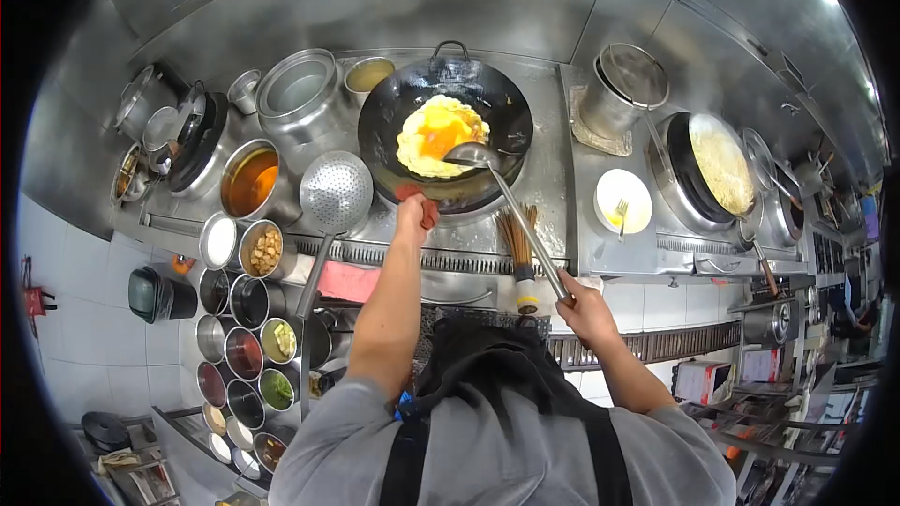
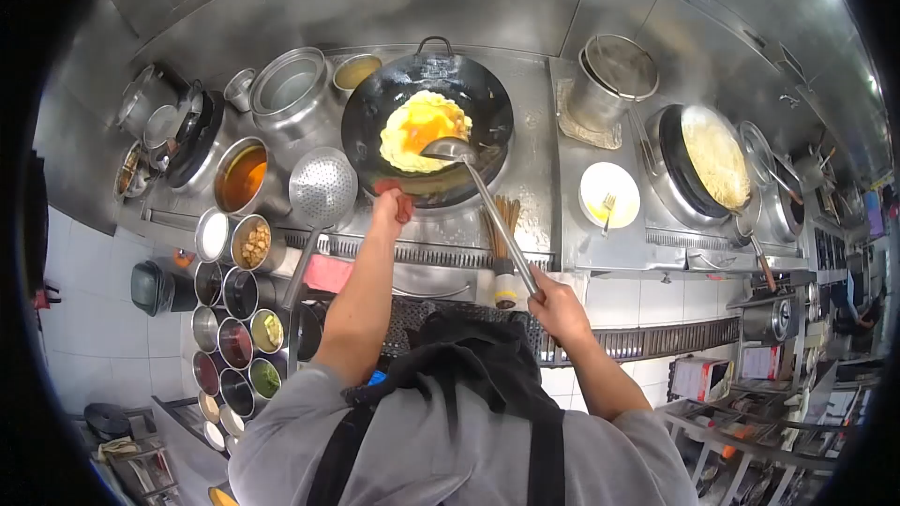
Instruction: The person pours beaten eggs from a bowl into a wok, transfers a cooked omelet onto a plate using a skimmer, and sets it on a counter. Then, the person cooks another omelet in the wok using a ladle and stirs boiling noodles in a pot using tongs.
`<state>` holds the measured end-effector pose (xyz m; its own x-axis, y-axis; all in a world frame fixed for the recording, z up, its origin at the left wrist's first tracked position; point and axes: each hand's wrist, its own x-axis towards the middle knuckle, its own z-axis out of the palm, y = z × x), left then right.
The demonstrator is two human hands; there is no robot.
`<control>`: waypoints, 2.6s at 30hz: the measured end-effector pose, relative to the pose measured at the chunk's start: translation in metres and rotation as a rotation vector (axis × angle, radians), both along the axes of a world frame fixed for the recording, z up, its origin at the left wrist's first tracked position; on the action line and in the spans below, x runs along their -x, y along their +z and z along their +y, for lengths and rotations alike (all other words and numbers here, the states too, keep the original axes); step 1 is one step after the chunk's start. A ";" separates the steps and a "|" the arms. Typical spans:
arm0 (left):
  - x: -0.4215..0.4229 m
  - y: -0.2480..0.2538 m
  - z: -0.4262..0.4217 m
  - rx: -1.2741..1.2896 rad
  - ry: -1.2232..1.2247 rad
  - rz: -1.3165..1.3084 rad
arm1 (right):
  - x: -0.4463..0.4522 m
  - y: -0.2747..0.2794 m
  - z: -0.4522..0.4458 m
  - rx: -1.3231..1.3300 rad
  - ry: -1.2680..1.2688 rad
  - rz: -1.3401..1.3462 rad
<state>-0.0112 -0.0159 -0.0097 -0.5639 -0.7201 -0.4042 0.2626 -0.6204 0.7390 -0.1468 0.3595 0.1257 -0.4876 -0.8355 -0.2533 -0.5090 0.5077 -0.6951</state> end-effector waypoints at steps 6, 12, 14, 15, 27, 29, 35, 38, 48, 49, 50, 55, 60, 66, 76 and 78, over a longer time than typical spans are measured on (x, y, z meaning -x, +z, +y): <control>0.000 0.010 0.015 -0.098 0.074 -0.154 | 0.009 -0.020 0.009 0.184 -0.155 0.010; -0.037 0.032 0.042 0.009 0.320 -0.051 | 0.009 -0.066 0.014 0.321 -0.330 0.073; -0.081 0.002 0.049 0.067 0.317 -0.133 | -0.001 -0.072 0.021 0.298 -0.375 0.061; -0.110 -0.023 0.050 0.042 0.258 -0.322 | 0.000 -0.069 0.022 0.258 -0.378 0.053; -0.202 -0.106 0.053 0.856 -0.030 -1.230 | 0.025 -0.178 0.044 -0.174 -0.229 0.412; -0.193 -0.094 0.060 0.769 -0.015 -1.569 | 0.036 -0.183 0.049 -0.143 -0.245 0.425; -0.189 -0.086 0.060 0.720 0.252 -1.292 | 0.071 -0.167 0.126 0.045 -0.222 0.159; -0.147 -0.047 0.096 0.993 0.489 -1.369 | 0.088 -0.201 0.214 -0.151 -0.222 0.146; 0.155 0.087 0.318 1.217 0.397 -0.412 | 0.179 -0.228 0.513 -0.681 -0.702 0.017; 0.176 0.094 0.334 1.187 0.301 -0.310 | 0.181 -0.227 0.529 -0.685 -0.700 0.036; 0.197 0.089 0.340 1.161 0.244 -0.230 | 0.185 -0.223 0.543 -0.585 -0.746 0.109; 0.266 0.090 0.388 1.201 -0.026 -0.319 | 0.216 -0.260 0.579 -0.352 -0.798 0.174; 0.286 0.102 0.428 1.186 -0.501 -0.291 | 0.196 -0.211 0.533 -0.486 -0.780 -0.121; 0.233 0.047 0.448 1.214 -0.849 -0.309 | 0.219 -0.290 0.489 -0.248 -0.068 0.237; 0.013 0.006 0.442 0.018 -0.471 -0.845 | 0.396 -0.226 0.265 -0.207 0.207 0.171; -0.047 -0.077 0.495 -0.230 0.126 -0.892 | 0.409 -0.241 0.237 -0.202 0.646 0.553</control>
<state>0.0353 0.4788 -0.0865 0.1013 -0.6034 -0.7910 -0.2681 -0.7822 0.5624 -0.5556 0.5969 -0.1153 -0.0312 -0.9556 -0.2931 -0.9774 0.0905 -0.1910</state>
